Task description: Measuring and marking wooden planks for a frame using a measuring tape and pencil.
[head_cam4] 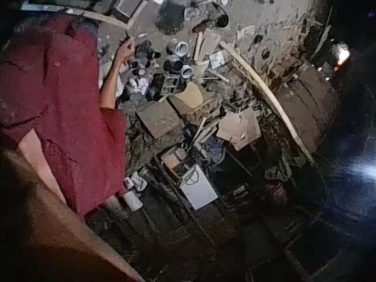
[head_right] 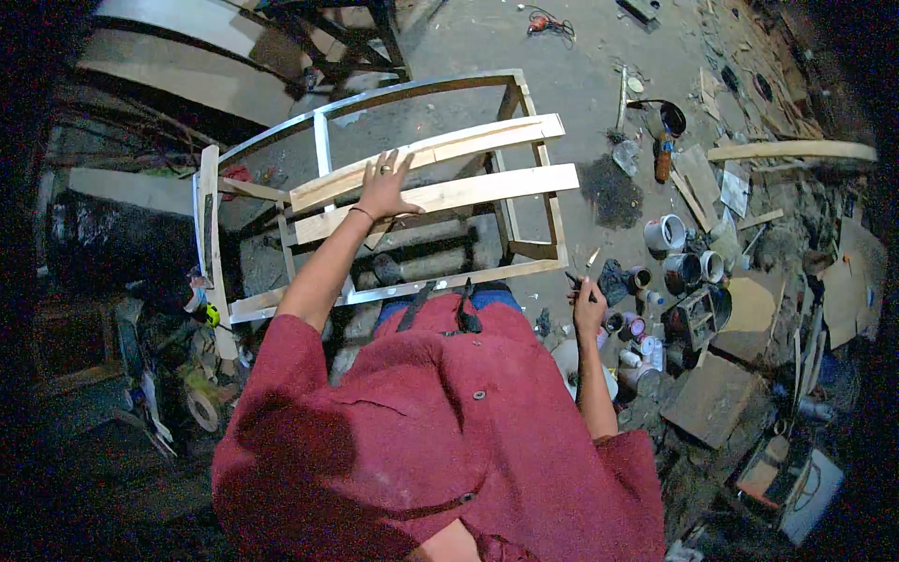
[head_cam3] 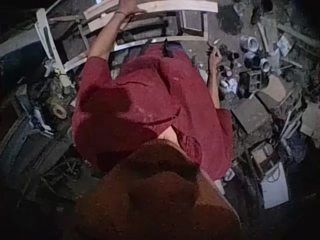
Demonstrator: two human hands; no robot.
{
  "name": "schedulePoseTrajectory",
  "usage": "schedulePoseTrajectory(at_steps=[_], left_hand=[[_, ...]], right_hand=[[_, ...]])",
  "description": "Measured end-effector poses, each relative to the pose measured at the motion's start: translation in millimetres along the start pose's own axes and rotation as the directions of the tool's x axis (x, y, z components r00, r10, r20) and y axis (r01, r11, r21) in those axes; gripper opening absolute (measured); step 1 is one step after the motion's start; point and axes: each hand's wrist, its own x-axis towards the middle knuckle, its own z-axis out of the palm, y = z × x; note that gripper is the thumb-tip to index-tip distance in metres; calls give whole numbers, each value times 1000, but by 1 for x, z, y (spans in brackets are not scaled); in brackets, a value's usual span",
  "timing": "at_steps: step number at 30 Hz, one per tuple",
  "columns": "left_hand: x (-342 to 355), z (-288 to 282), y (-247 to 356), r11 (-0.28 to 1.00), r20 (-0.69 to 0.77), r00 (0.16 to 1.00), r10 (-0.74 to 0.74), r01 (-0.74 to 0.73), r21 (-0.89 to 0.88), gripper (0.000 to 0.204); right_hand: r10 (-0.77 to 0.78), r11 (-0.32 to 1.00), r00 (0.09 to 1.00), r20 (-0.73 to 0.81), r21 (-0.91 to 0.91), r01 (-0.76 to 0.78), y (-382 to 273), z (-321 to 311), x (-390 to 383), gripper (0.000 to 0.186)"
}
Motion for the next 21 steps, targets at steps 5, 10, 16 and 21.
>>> schedulePoseTrajectory(at_steps=[5, 10, 16, 21], left_hand=[[37, 7, -1, 989, -75, 993, -91, 81, -125, 119], [75, 7, -11, 909, 150, 968, -201, 241, -339, 110], [24, 18, -2, 976, 179, 984, -17, 54, -209, 106], [-33, 29, 27, 983, -35, 999, 12, -18, -181, 106]], right_hand=[[-9, 998, 999, 48, -56, 12, -7, 1, -7, 36], [-23, 994, 999, 48, -108, 28, 1, -9, -21, 39], [87, 996, 995, -40, -19, -88, 31, -13, -41, 36], [149, 989, 989, -23, 31, -148, 43, 9, -51, 36]])
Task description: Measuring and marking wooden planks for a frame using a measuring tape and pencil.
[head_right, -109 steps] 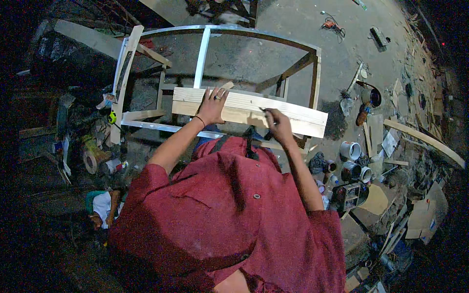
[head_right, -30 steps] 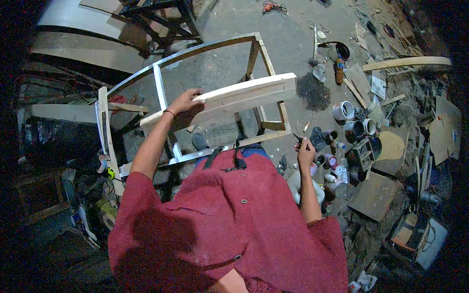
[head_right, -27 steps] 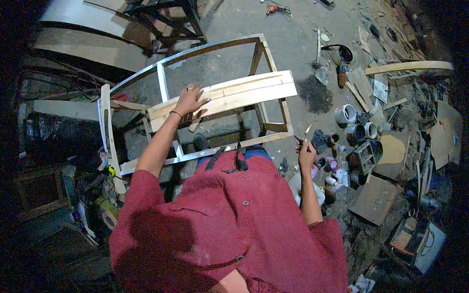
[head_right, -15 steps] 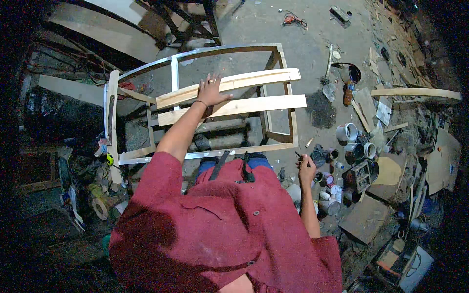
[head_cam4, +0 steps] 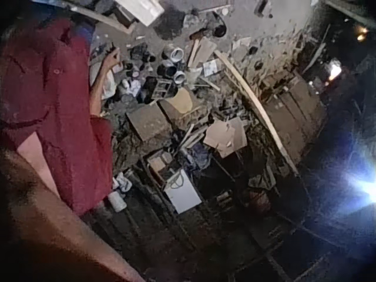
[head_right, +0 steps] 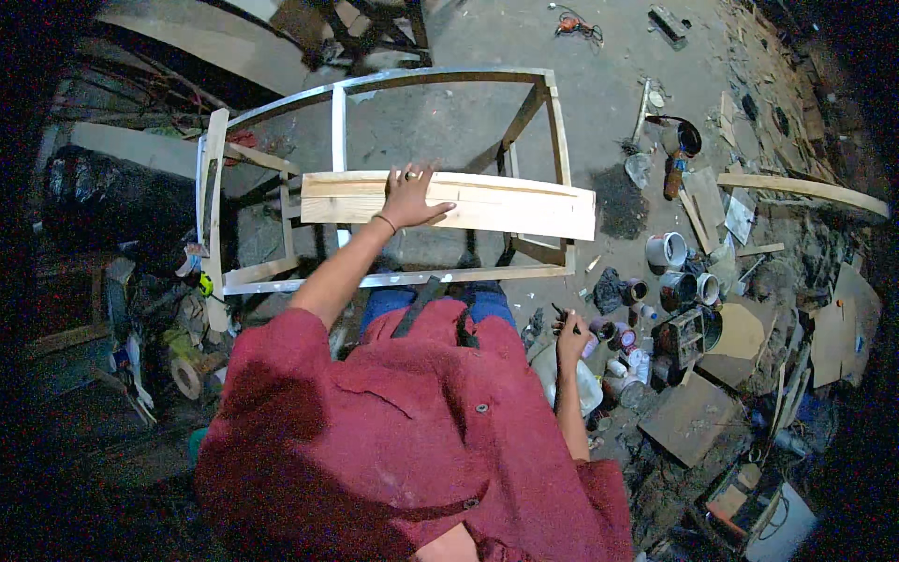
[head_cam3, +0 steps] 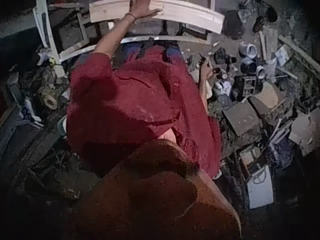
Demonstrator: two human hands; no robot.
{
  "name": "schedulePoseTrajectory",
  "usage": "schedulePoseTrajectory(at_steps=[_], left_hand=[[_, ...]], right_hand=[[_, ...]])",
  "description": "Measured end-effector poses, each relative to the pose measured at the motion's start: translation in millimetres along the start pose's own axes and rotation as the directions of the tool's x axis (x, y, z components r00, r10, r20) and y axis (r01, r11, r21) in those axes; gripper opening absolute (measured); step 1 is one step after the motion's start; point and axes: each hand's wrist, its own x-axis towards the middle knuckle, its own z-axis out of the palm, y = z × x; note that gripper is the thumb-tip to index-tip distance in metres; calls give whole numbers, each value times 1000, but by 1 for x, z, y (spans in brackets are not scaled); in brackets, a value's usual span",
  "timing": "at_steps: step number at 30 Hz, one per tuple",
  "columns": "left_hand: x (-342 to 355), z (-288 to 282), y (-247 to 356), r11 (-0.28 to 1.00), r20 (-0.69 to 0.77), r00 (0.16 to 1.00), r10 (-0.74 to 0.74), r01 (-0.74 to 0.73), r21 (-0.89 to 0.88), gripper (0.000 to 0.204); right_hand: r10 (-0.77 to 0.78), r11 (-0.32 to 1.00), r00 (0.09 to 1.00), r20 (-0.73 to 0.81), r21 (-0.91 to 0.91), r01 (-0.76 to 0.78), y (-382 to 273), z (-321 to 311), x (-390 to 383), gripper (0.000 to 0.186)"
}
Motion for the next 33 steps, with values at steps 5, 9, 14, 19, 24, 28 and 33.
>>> schedulePoseTrajectory(at_steps=[5, 9, 14, 19, 24, 28, 33], left_hand=[[-77, 8, -14, 889, -453, 863, -225, -9, -459, 87], [-181, 5, -97, 769, -417, 717, -559, 261, -584, 71], [-320, -14, -256, 460, -381, 259, -888, 525, -716, 75], [-419, -24, -414, 217, -339, -109, -934, 581, -784, 100], [-442, 2, -510, 214, -308, -39, -950, 639, -739, 102], [-450, 11, -538, 238, -311, 50, -949, 763, -602, 73], [-468, 4, -534, 256, -359, 88, -929, 855, -451, 57]], right_hand=[[-25, 996, 999, 29, -88, 27, -6, 24, 3, 34], [-131, 989, 991, 33, -66, 133, -10, 56, 0, 24], [-174, 984, 985, 19, -20, 174, -22, 125, -16, 22], [-83, 982, 976, 201, -148, 114, -59, 187, -50, 37], [-225, 952, 934, 279, -143, 272, -90, 231, -81, 42], [-222, 975, 957, 186, 38, 219, -100, 246, -101, 43], [-233, 968, 972, 17, -96, 233, -98, 250, -119, 51]])
